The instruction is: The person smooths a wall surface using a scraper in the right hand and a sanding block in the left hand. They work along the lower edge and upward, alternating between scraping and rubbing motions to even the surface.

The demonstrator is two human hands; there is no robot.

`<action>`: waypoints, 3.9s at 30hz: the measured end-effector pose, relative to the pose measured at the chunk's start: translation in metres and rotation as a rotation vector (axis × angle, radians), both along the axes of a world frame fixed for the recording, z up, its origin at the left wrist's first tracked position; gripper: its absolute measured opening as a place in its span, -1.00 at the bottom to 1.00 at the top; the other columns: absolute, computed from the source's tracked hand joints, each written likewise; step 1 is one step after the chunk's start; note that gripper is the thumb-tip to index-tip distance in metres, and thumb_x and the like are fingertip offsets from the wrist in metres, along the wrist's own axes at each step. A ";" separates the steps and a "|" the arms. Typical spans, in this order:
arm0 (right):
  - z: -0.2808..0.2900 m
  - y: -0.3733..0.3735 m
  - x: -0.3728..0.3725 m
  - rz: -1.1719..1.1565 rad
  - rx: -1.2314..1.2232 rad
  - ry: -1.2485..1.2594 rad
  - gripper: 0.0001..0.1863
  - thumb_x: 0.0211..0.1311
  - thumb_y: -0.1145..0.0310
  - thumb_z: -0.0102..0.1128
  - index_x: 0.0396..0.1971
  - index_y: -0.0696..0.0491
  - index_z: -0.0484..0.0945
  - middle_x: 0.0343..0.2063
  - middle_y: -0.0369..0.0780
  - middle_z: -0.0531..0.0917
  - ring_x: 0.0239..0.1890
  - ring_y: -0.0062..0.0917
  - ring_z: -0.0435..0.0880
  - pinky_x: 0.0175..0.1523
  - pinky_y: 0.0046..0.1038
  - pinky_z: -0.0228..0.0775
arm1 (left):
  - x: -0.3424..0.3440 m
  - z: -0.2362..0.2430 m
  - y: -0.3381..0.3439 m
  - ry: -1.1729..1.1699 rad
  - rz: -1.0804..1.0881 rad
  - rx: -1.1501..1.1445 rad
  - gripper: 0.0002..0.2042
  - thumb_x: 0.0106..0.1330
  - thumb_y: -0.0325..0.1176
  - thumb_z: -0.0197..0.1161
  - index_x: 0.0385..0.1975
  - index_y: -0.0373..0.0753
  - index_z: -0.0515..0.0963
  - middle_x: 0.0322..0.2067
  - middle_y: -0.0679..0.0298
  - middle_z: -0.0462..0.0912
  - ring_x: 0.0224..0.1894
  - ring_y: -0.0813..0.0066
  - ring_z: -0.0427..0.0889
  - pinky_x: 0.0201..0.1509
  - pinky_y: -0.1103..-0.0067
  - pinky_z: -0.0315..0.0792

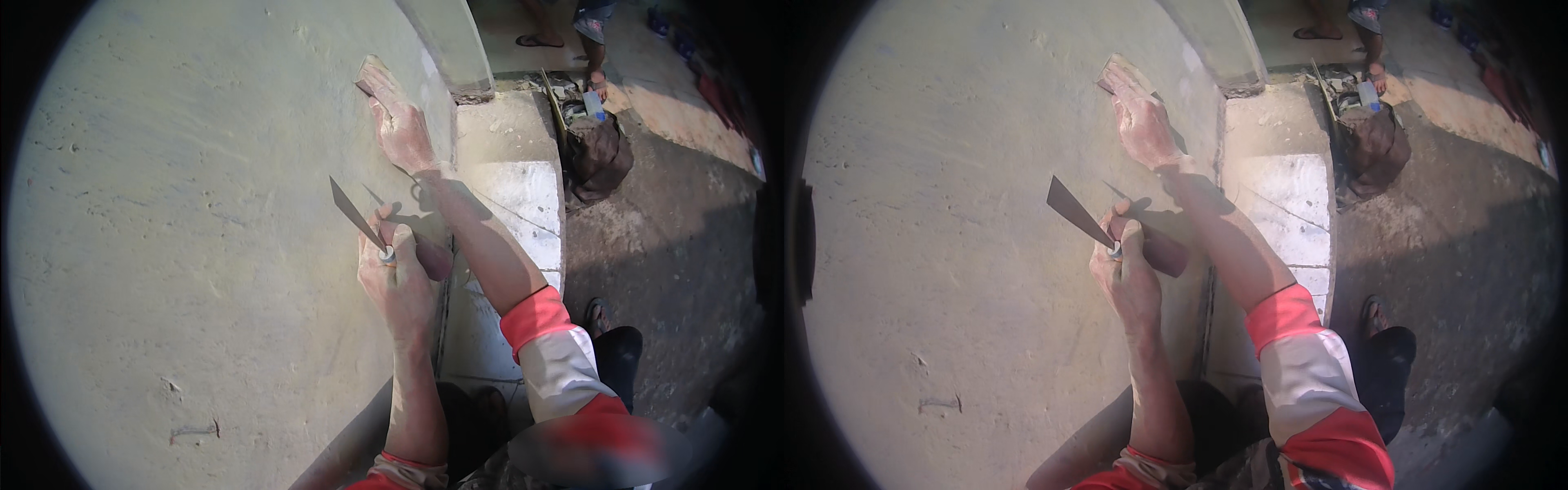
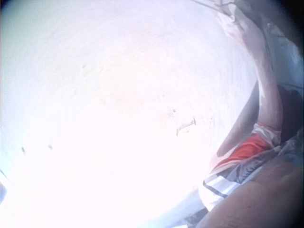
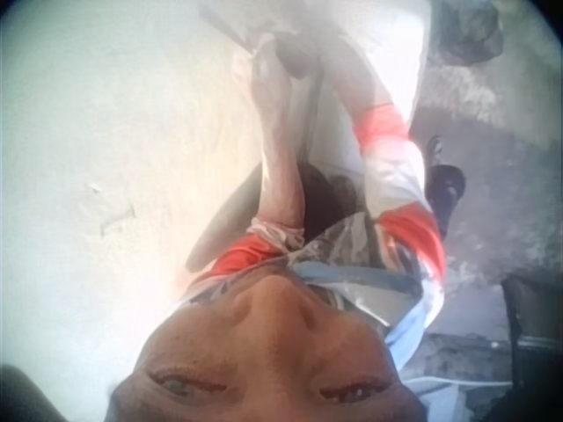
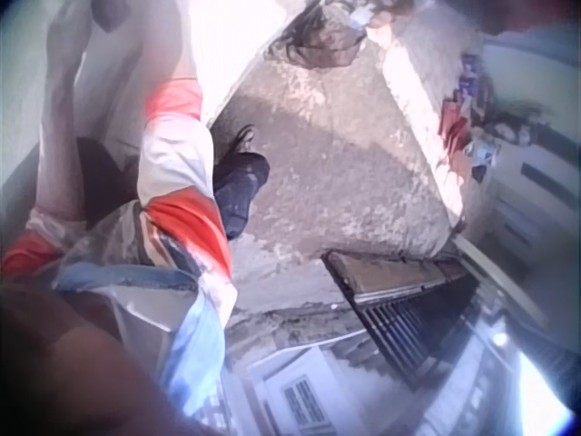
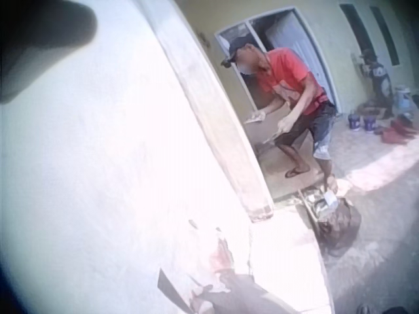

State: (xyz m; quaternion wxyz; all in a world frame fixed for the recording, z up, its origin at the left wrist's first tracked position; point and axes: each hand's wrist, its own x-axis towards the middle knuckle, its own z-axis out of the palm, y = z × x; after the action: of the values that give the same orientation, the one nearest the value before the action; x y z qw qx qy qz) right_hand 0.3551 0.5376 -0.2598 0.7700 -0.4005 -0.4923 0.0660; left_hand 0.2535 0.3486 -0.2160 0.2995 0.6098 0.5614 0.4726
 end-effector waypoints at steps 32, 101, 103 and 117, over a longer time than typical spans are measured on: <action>-0.075 -0.036 -0.035 0.132 0.022 0.171 -0.58 0.53 0.52 0.00 0.31 0.22 0.49 0.39 0.00 0.48 0.45 -0.12 0.43 0.49 -0.32 0.30 | -0.004 0.003 -0.011 -0.052 -0.025 0.000 -0.64 0.41 -0.41 0.11 0.10 -0.49 0.56 -0.18 0.16 0.62 -0.13 0.45 0.60 0.05 0.50 0.47; -0.096 -0.017 -0.039 -0.184 -0.151 0.079 -0.69 0.54 0.33 0.02 -0.06 0.28 0.60 -0.56 -0.12 0.66 -0.58 -0.42 0.57 -0.41 -0.28 0.38 | -0.010 0.017 -0.021 -0.052 0.014 0.036 -0.63 0.38 -0.37 0.13 0.08 -0.47 0.61 -0.34 0.27 0.60 -0.21 0.53 0.56 0.06 0.51 0.43; -0.091 -0.019 -0.032 -0.114 -0.273 0.091 -0.71 0.53 0.34 0.04 -0.06 0.28 0.61 -0.55 -0.11 0.67 -0.57 -0.43 0.59 -0.41 -0.30 0.39 | -0.015 0.015 -0.025 -0.048 0.018 0.035 -0.63 0.38 -0.37 0.13 0.08 -0.47 0.61 -0.34 0.27 0.60 -0.20 0.53 0.56 0.06 0.51 0.43; -0.089 -0.105 -0.066 0.280 -0.273 0.120 -0.66 0.48 0.40 0.09 0.08 0.35 0.54 0.41 0.15 0.41 0.36 -0.13 0.53 0.34 -0.28 0.43 | -0.021 0.018 -0.027 -0.066 0.020 0.078 -0.65 0.40 -0.38 0.12 0.04 -0.48 0.63 -0.34 0.25 0.66 -0.20 0.53 0.61 0.00 0.52 0.46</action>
State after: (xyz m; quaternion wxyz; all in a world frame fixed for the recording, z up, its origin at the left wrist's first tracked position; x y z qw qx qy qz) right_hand 0.2889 0.4329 -0.3484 0.7198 -0.4241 -0.4828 0.2624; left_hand 0.2327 0.3218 -0.1981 0.2892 0.5993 0.5384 0.5170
